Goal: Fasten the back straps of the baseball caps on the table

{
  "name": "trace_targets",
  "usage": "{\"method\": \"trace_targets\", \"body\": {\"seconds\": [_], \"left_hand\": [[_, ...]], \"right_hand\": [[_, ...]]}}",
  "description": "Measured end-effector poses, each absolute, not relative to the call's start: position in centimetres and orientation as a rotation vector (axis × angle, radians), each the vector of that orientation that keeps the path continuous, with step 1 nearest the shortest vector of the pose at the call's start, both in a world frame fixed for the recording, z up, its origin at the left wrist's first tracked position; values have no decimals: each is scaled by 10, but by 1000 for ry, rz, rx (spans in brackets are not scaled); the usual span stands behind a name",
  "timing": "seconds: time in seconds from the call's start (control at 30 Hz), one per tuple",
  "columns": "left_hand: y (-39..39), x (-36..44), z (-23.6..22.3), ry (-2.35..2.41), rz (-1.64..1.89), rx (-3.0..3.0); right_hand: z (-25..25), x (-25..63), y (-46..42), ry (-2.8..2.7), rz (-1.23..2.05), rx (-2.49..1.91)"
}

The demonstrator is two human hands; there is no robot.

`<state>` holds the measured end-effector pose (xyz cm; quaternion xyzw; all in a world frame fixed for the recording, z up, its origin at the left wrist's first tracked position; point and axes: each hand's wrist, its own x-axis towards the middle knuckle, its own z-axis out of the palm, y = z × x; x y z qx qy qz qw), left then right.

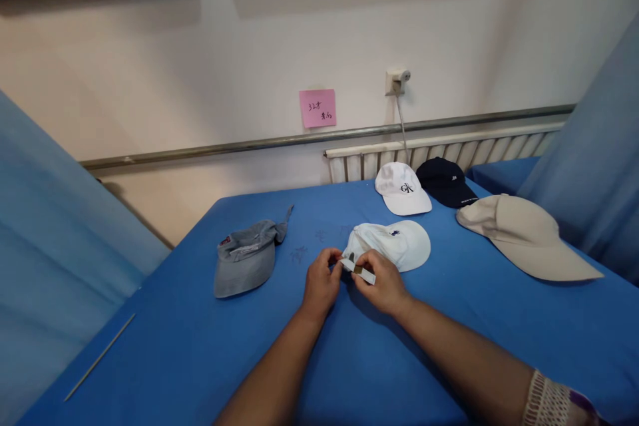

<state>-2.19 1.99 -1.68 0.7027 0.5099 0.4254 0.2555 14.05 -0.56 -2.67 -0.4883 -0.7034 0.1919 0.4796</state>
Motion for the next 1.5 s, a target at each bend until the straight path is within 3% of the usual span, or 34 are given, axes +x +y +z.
{"method": "trace_targets", "body": {"seconds": [0.5, 0.77, 1.0, 1.33, 1.5], "left_hand": [[14, -22, -10, 1246, 966, 2187], [14, -22, -9, 1358, 979, 2083], [13, -20, -1, 1160, 980, 1784], [48, -58, -15, 1635, 1517, 1396], [49, -63, -18, 1638, 1579, 1385]], "right_hand": [[-25, 147, -11, -1788, 497, -1085], [-24, 149, -12, -1844, 399, -1067], [-24, 153, -7, -1765, 383, -1084], [-21, 169, 1, -1679, 325, -1117], [-35, 227, 40, -1112, 214, -1642]]}}
